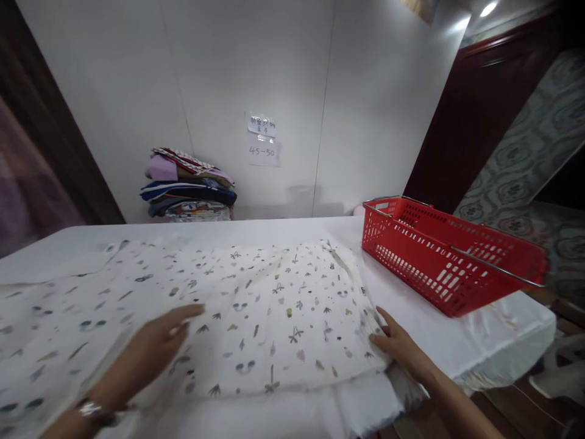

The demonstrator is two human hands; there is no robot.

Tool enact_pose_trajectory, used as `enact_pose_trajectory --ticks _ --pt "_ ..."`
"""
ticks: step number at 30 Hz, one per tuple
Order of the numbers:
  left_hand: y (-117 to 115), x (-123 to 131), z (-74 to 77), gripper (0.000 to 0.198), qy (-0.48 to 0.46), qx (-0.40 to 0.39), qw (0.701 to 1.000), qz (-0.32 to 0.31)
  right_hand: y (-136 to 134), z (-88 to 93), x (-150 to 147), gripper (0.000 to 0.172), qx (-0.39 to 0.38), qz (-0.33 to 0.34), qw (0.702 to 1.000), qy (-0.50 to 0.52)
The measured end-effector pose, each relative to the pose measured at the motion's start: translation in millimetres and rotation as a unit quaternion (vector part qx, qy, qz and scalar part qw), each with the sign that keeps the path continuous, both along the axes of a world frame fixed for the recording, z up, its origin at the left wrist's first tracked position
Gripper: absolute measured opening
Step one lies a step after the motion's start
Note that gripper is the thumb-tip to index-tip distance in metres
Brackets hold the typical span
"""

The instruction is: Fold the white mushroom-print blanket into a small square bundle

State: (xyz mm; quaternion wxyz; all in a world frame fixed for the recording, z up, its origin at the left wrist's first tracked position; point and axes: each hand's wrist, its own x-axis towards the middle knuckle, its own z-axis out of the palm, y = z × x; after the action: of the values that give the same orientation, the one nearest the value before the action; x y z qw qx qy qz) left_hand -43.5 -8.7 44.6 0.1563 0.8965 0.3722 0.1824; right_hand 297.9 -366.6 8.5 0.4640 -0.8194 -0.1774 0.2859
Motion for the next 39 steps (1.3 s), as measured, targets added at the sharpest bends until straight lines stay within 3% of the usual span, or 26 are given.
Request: enact_pose_trajectory --ticks 2,6,11,16,19,23,29,32,35,38,39 --pt "-30 43 -9.1 0.034 -0.007 -0.087 0.993 -0.079 3 7.6 -8 0.086 0.022 0.027 0.999 0.015" --pt "-84 112 -15.2 0.031 -0.026 -0.189 0.963 -0.188 -5 19.5 -15 0.084 0.060 0.117 0.991 0.013" --pt "-118 163 -21.3 0.027 -0.024 -0.222 0.937 -0.268 -5 8.7 21 0.081 -0.054 0.060 0.984 -0.161" --pt "-134 179 -46.2 0.026 -0.079 -0.170 0.937 -0.296 51 3.9 80 0.059 0.002 0.061 0.983 -0.174" --pt "-138 178 -55.4 0.028 -0.111 -0.136 0.931 -0.320 105 6.5 116 0.044 -0.084 0.034 0.965 -0.245" --pt "-136 176 -57.1 0.028 -0.120 -0.140 0.927 -0.326 166 7.0 155 0.038 -0.143 0.008 0.951 -0.275" --pt "-127 180 -65.7 0.028 -0.136 -0.142 0.912 -0.359 214 13.6 179 0.032 -0.214 -0.007 0.933 -0.289" --pt "-122 181 -72.3 0.028 -0.151 -0.161 0.895 -0.387 226 25.8 170 0.025 -0.202 0.017 0.929 -0.310" --pt "-119 181 -76.3 0.023 -0.164 -0.224 0.886 -0.371 225 35.0 132 0.023 -0.152 0.074 0.919 -0.356" --pt "-114 179 -73.7 0.023 -0.187 -0.362 0.879 -0.250 205 35.4 61 0.014 -0.093 0.187 0.899 -0.384" --pt "-111 178 -71.1 0.029 -0.207 -0.417 0.864 -0.193 195 34.4 35 0.015 -0.053 0.255 0.875 -0.407"
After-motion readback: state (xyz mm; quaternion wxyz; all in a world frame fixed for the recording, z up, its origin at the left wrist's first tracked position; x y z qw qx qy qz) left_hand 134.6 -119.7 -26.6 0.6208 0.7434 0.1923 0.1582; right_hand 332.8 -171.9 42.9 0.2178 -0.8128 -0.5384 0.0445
